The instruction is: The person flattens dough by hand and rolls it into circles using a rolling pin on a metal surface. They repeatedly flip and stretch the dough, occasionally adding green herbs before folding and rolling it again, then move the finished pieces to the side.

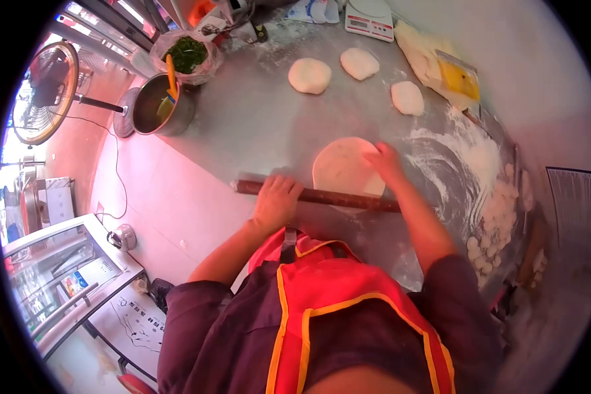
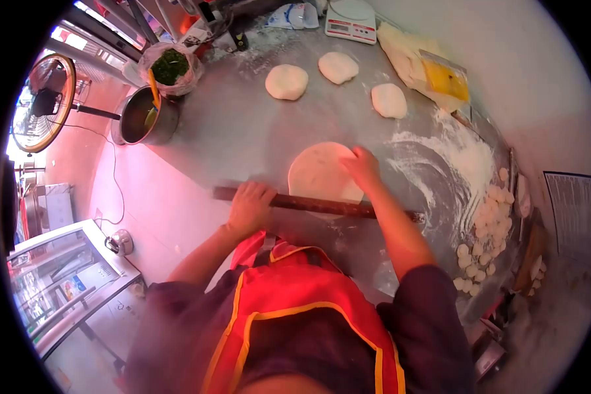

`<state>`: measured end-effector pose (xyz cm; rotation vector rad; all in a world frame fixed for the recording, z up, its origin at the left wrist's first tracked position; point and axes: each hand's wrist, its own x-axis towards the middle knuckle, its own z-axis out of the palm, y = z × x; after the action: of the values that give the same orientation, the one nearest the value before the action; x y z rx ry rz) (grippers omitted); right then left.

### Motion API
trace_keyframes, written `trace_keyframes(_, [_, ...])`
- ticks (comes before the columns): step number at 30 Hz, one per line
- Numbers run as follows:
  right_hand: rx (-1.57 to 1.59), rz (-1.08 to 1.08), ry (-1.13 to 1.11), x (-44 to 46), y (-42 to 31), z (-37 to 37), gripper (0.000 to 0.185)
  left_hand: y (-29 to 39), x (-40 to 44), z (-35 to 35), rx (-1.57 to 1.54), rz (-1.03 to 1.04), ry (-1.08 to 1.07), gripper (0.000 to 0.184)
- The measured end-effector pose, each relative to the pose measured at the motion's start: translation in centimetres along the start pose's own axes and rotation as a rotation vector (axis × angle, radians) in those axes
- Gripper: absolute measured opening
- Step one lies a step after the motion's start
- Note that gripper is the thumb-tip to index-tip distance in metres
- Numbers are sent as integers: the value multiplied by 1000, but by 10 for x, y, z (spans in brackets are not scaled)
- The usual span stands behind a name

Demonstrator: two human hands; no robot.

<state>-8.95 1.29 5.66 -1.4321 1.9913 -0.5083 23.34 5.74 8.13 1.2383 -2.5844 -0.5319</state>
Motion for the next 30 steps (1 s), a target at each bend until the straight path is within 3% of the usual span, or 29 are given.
trace_keyframes(2, [183,68,117,-74,32,-15,27,4,0,6,29,-34,88,33])
trace_keyframes(3, [-49,-84,265,-114,53,-16,30,5,2,9,48,-55,130,33])
trace_keyframes(4, [-281,-238,411,-144,72,-13,36,13,-4,13,-38,-129,95,52])
trace_keyframes(7, [-575,-168,419,-183,87,0,51,24,9,23,26,-193,99,67])
trace_keyframes(9, [-515,-141,417,-146,99,-6,55,-1,49,37,101,-83,124,76])
trace_keyframes(12, [-591,-66,379,-51,85,-38,56,-11,139,23,299,-116,71,69])
trace_keyframes(17, [-655,-76,610,63,81,-75,57,-41,257,20,363,-73,331,69])
trace_keyframes(19, [-546,-162,559,41,82,-69,59,-40,241,20,313,-55,307,70])
trace_keyframes(22, [-559,-153,356,-64,90,-31,63,-22,127,24,208,-57,121,69])
trace_keyframes(25, [-362,-214,340,-175,86,-5,66,-2,22,29,54,-64,45,68])
trace_keyframes(28, [-421,-224,341,-145,93,-27,63,-22,56,31,121,-29,8,65])
trace_keyframes(30, [-478,-192,387,-107,94,-36,62,-24,96,27,197,-27,116,62])
